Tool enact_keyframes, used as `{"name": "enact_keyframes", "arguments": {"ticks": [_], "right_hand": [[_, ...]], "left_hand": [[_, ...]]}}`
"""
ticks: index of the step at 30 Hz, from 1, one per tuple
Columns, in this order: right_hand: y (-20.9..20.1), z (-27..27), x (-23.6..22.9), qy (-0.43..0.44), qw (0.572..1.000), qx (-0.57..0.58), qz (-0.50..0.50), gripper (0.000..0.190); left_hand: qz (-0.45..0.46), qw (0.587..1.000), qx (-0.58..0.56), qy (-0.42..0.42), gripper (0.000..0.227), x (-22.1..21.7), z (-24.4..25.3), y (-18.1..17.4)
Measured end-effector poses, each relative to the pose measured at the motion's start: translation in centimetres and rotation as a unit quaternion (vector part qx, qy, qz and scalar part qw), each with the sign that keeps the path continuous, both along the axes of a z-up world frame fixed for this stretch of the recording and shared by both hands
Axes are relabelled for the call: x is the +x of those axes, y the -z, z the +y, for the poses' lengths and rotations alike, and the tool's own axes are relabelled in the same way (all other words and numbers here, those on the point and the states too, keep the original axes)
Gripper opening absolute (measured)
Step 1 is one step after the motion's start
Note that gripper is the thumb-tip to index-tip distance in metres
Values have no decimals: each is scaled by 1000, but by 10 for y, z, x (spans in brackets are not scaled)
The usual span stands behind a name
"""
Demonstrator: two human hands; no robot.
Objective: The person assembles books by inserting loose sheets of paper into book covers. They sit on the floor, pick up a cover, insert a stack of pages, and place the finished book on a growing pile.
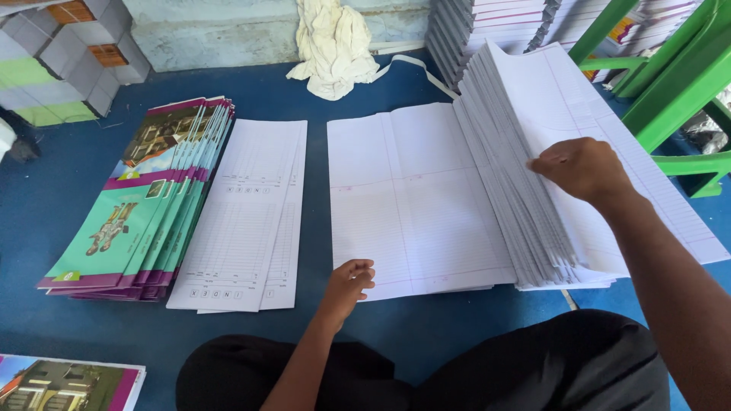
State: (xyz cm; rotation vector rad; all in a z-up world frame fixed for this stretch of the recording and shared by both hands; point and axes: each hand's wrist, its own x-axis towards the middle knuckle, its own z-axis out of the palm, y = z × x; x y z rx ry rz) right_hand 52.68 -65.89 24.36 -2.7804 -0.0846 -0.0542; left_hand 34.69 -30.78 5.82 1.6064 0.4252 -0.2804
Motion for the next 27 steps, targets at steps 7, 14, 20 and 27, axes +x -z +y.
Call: {"name": "enact_keyframes", "arguments": {"ticks": [7, 14, 20, 27], "right_hand": [[35, -45, 22, 25, 1000, 12, 2, 61], [82, -124, 52, 106, 991, -76, -39, 115], [78, -130, 55, 111, 988, -105, 33, 112], [71, -106, 42, 150, 984, -35, 88, 104]], "left_hand": [[3, 999, -32, 8, 52, -3, -17, -8], [-15, 992, -123, 35, 56, 16, -57, -20], [-79, 973, -180, 122, 67, 49, -112, -53], [-66, 939, -290, 174, 85, 79, -170, -114]]}}
